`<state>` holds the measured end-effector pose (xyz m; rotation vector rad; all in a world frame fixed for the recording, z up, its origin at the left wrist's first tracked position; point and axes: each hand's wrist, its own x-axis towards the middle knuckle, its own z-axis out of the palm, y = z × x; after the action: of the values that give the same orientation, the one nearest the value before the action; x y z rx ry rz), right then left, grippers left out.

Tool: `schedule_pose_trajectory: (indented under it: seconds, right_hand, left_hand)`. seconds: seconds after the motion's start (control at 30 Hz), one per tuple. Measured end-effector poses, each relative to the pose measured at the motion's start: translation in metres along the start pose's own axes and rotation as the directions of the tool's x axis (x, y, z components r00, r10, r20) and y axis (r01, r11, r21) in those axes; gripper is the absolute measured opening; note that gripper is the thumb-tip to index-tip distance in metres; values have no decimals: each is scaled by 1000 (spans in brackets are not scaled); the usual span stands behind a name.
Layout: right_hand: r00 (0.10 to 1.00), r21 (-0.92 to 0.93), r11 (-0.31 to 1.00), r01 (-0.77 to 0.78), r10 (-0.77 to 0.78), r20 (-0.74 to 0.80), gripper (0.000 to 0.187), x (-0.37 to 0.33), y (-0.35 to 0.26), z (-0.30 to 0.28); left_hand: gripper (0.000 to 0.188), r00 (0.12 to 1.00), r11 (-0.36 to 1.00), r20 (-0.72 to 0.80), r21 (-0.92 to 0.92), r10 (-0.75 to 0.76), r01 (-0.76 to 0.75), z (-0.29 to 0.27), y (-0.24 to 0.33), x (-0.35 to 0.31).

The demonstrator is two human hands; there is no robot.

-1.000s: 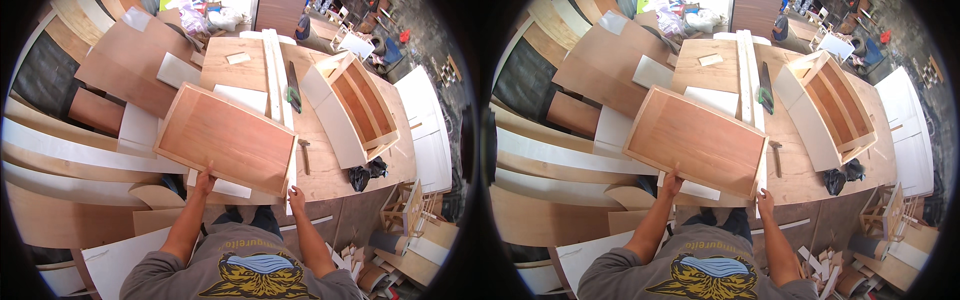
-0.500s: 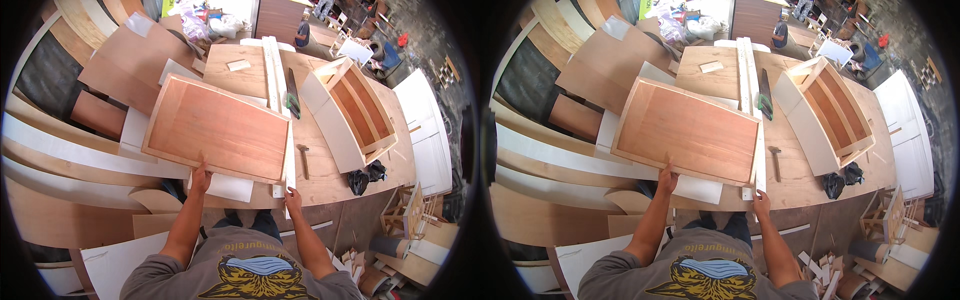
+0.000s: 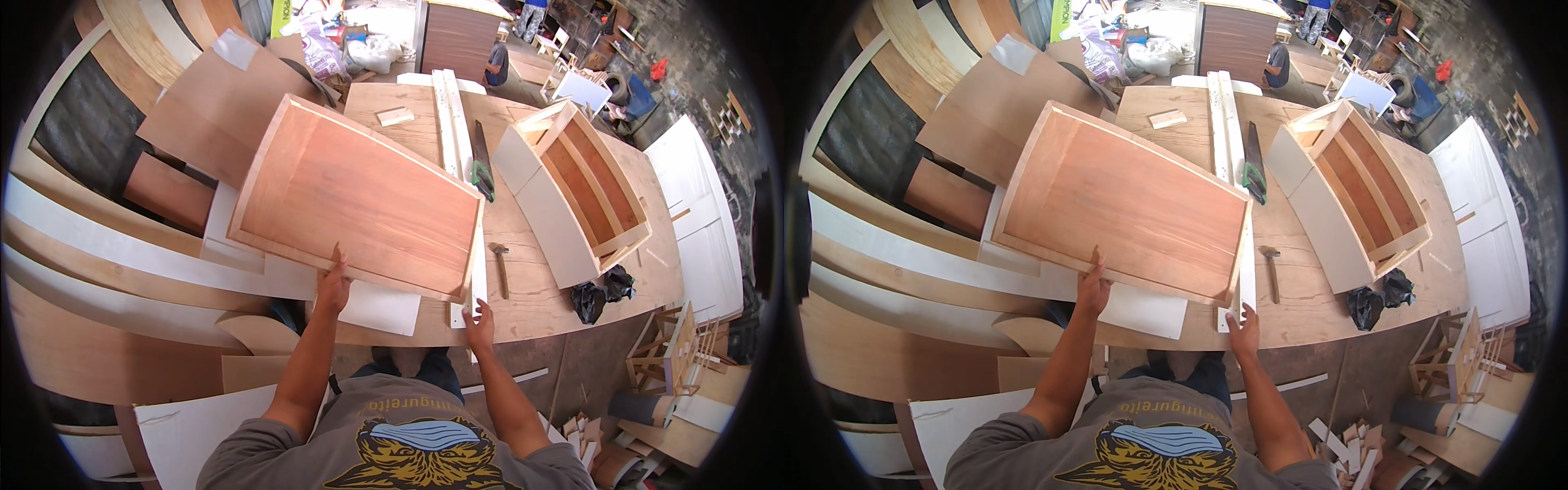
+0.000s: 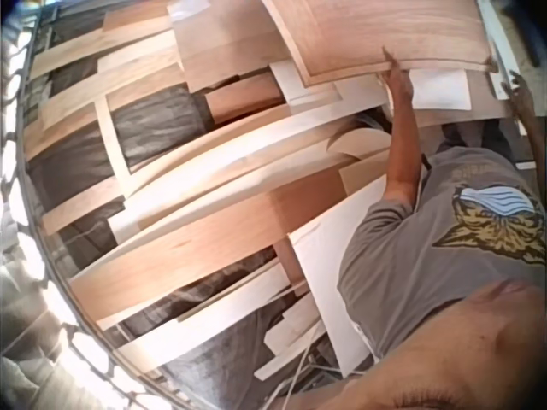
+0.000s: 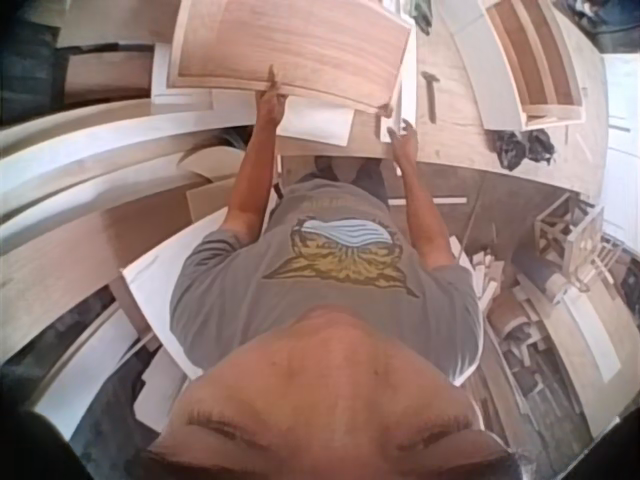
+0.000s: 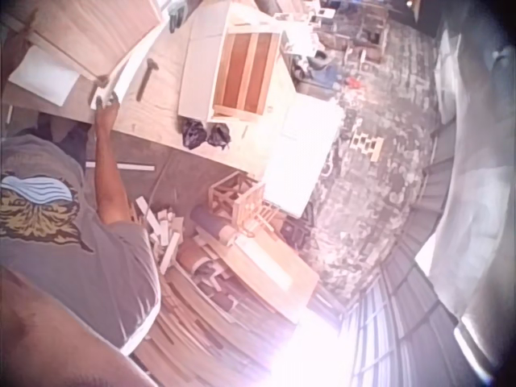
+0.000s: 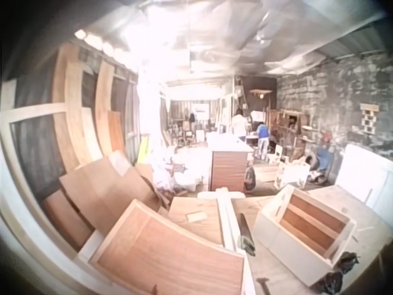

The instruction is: The person assembles a wooden drawer by hand. They pick up a wooden panel, align it with a wooden frame on a workbench, and hammer nails into the corners to secure the base to the sides.

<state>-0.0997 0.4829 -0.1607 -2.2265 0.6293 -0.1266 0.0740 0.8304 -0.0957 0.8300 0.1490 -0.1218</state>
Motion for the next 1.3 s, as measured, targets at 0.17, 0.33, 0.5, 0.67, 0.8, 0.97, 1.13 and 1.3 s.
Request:
schedule_pose_trajectory:
  seconds: [0.17, 0.33, 0.5, 0.67, 0.8, 0.97, 1.13, 1.3]
  right_hand:
    - [985, 203, 979, -11, 45, -165, 54, 12, 8, 0]
    - [951, 582, 761, -287, 299, 79, 52, 24, 9, -22]
    - [932, 637, 691, -341, 340, 130, 47, 17, -9, -39]
    - [901, 562, 766, -313, 427, -80, 38, 5, 29, -14]
    - [856, 419, 821, -388, 490, -166, 37, -8, 57, -3]
    - [753, 768, 485, -419, 658, -5, 35, -26, 38, 2]
    - [724, 815, 426, -393, 690, -11, 34, -27, 40, 0]
    - [726, 839, 347, -420, 683, 80, 42, -28, 26, -6]
  left_hand:
    - [45, 998, 998, 51, -60, -28, 32, 8, 5, -4]
    - [45, 993, 990, 58, -89, -104, 109, 6, 1, -12]
    - [42, 969, 966, 96, -100, -229, 239, -34, -33, -4]
    - [40, 933, 941, 137, -12, -332, 337, -44, -62, -6]
    - [32, 915, 915, 84, -49, -395, 399, -25, -70, -10]
    - [41, 903, 903, -14, -10, -430, 430, -12, -90, -8]
    - [41, 926, 926, -20, 14, -376, 376, -5, -108, -4]
    - [43, 903, 901, -70, 70, -424, 429, 8, -101, -3]
